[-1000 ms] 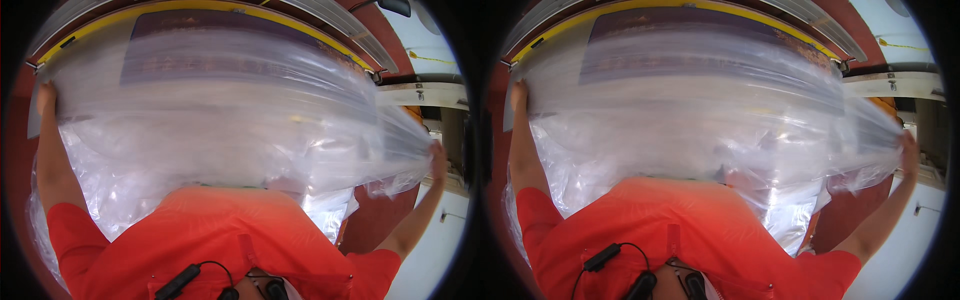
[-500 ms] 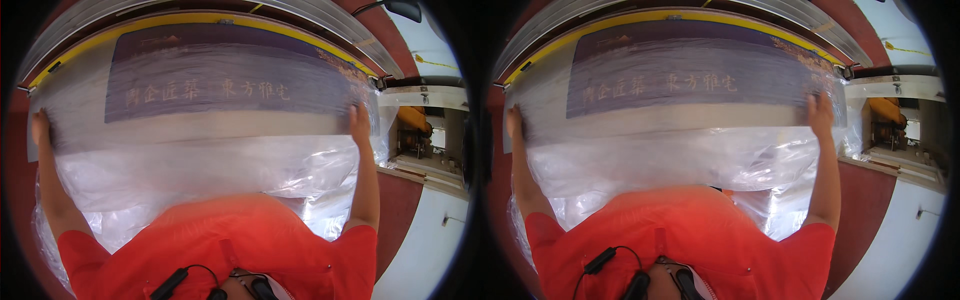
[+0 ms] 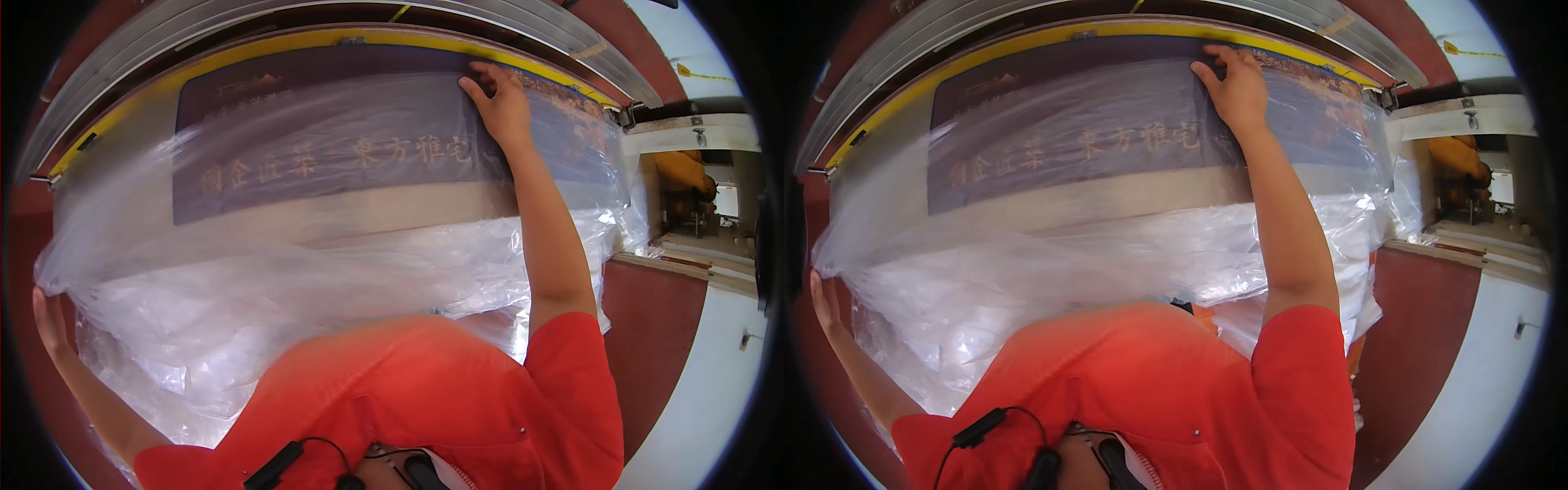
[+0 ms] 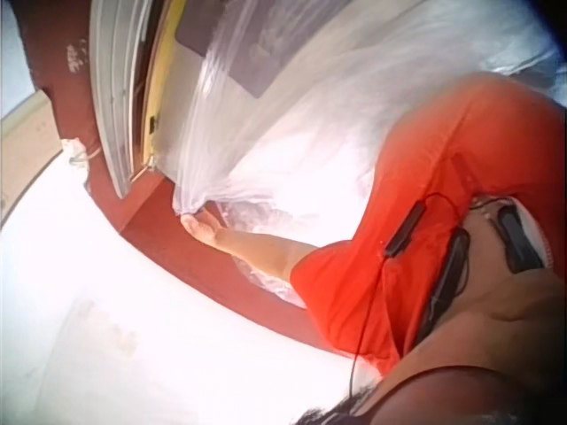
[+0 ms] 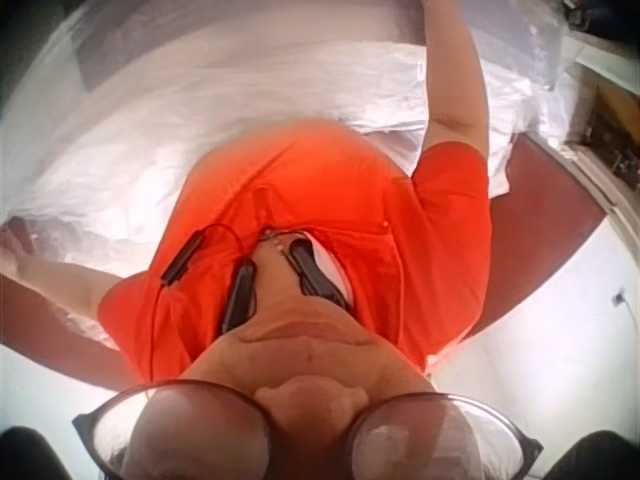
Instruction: The person wraps a large, rectangular sign with a clear plastic sheet. They repeatedly smooth the plastic over the surface, lift and reposition the sheet to cover the edges, and tuck the plastic into the frame of the sign.
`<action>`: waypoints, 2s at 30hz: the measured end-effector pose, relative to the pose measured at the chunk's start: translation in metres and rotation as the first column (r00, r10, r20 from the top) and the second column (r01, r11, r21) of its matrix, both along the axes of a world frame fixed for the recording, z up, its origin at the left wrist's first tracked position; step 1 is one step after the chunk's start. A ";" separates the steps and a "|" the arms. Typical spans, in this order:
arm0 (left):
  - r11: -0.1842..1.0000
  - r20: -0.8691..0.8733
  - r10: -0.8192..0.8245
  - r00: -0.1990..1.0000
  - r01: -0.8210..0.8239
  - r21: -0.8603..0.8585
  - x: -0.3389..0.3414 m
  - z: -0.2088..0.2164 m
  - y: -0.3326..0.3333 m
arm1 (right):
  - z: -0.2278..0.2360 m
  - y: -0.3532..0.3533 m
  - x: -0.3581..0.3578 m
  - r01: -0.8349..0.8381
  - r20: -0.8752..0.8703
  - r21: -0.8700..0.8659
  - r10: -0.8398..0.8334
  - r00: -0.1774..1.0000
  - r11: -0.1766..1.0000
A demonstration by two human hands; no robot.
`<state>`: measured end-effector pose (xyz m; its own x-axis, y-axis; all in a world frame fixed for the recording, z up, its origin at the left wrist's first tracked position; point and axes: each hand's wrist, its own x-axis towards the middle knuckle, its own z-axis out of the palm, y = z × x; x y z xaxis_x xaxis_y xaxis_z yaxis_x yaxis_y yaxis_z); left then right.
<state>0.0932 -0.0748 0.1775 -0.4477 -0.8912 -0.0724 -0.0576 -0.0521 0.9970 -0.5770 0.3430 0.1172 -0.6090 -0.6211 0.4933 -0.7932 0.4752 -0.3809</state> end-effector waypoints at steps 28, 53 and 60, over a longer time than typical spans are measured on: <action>0.802 0.542 0.596 0.593 -0.404 -0.440 -0.274 -0.111 -0.117 | -0.008 0.023 -0.113 0.611 0.419 -0.068 -0.533 0.735 0.789; 0.925 0.581 0.335 0.742 -0.143 -0.351 -0.083 -0.059 -0.186 | 0.021 -0.039 0.007 -0.178 0.660 -0.126 0.216 0.719 0.976; 0.632 0.934 0.299 0.195 0.692 -0.347 -0.200 -0.030 -0.110 | 0.015 -0.047 0.052 -0.251 0.772 -0.200 0.310 0.555 0.947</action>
<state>-0.1072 -0.1852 0.1477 -0.6542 -0.7493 -0.1025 -0.7398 0.6622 -0.1191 -0.5245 0.2961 0.1320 -0.5734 -0.8179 -0.0476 -0.2578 0.2352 -0.9371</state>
